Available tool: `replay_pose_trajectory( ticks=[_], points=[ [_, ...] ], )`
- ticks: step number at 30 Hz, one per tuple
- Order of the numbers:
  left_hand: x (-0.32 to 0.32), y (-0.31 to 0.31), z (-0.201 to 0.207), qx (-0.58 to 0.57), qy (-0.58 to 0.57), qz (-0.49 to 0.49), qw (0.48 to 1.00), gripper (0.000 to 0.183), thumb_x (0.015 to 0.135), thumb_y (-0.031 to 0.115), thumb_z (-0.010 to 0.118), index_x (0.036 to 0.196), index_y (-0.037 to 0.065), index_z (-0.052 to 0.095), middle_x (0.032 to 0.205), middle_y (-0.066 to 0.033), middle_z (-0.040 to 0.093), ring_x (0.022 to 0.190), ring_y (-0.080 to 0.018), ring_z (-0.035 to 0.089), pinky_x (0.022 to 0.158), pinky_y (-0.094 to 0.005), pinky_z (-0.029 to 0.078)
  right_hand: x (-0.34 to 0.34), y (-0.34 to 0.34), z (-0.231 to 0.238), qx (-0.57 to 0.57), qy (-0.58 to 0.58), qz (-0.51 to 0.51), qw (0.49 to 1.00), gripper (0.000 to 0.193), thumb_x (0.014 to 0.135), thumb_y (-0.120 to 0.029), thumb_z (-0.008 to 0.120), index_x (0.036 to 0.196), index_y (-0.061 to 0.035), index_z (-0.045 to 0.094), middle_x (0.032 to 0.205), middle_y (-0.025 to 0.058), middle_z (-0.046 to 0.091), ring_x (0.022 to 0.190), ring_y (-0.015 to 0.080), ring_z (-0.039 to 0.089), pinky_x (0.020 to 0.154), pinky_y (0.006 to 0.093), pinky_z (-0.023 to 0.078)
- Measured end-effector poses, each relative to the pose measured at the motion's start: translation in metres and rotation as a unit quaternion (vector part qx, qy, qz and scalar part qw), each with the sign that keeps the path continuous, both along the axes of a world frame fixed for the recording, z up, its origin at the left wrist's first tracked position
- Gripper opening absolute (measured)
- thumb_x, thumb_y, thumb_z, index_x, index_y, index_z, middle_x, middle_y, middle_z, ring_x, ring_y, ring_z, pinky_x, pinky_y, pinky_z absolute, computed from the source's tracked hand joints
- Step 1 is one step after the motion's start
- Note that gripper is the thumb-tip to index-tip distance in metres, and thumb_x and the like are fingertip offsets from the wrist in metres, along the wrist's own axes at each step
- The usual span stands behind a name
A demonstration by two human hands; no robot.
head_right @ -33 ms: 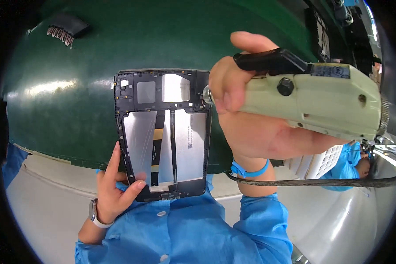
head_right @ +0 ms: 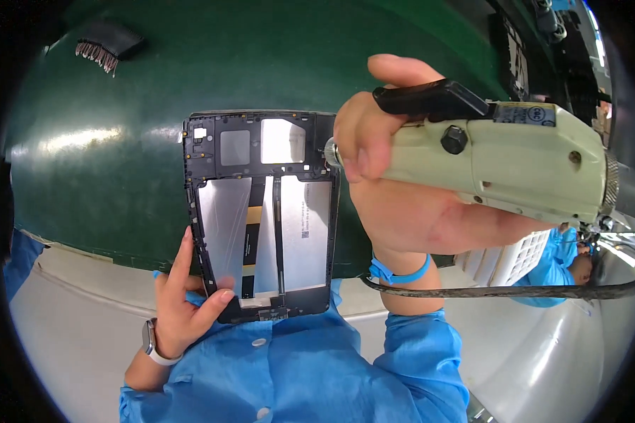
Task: Fastening screws into a tablet or screen assembly using an electric screwdriver on a factory line.
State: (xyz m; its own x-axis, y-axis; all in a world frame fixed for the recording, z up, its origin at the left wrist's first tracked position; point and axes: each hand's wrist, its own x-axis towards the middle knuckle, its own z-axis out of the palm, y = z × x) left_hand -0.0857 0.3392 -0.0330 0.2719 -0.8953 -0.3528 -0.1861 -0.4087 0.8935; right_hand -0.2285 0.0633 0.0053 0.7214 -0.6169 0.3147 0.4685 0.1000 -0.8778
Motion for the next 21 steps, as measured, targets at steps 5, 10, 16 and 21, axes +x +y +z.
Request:
replay_pose_trajectory(
  ticks=[5,10,16,21],
  points=[
    [0.000,0.000,-0.002,-0.019,-0.007,-0.002,1.000,0.092,0.081,0.027,0.080,0.149,-0.009,0.029,0.083,-0.0120,0.076,0.073,-0.0240,0.075,0.065,-0.0258,0.057,0.003,0.000,-0.005,-0.003,-0.011,0.003,1.000,0.122,0.076,-0.096,0.025,0.139,0.0077,0.044,0.075,0.0003,0.053,0.065,0.0156,0.047,0.068,0.0356,0.034],
    [0.000,0.000,-0.003,-0.025,-0.007,-0.006,1.000,0.092,0.081,0.028,0.080,0.149,-0.009,0.029,0.084,-0.0127,0.076,0.074,-0.0238,0.075,0.064,-0.0258,0.057,0.003,0.001,-0.007,-0.016,-0.009,-0.006,1.000,0.118,0.073,-0.098,0.029,0.129,0.0037,0.051,0.075,0.0011,0.055,0.066,0.0152,0.048,0.069,0.0343,0.033],
    [-0.001,0.000,-0.004,-0.037,-0.010,-0.002,0.999,0.092,0.081,0.029,0.080,0.149,-0.008,0.029,0.085,-0.0133,0.076,0.073,-0.0239,0.075,0.063,-0.0264,0.058,0.004,0.008,-0.001,-0.027,0.019,-0.043,0.999,0.117,0.070,-0.100,0.028,0.125,0.0006,0.054,0.073,0.0039,0.054,0.061,0.0160,0.047,0.064,0.0338,0.033],
    [0.000,-0.001,-0.004,-0.042,-0.013,-0.008,0.999,0.092,0.081,0.029,0.080,0.149,-0.008,0.030,0.087,-0.0133,0.076,0.073,-0.0242,0.075,0.063,-0.0264,0.058,0.004,0.012,-0.003,-0.023,0.014,-0.087,0.996,0.116,0.072,-0.098,0.027,0.124,0.0024,0.054,0.068,0.0044,0.053,0.057,0.0166,0.046,0.060,0.0345,0.033]
  ],
)
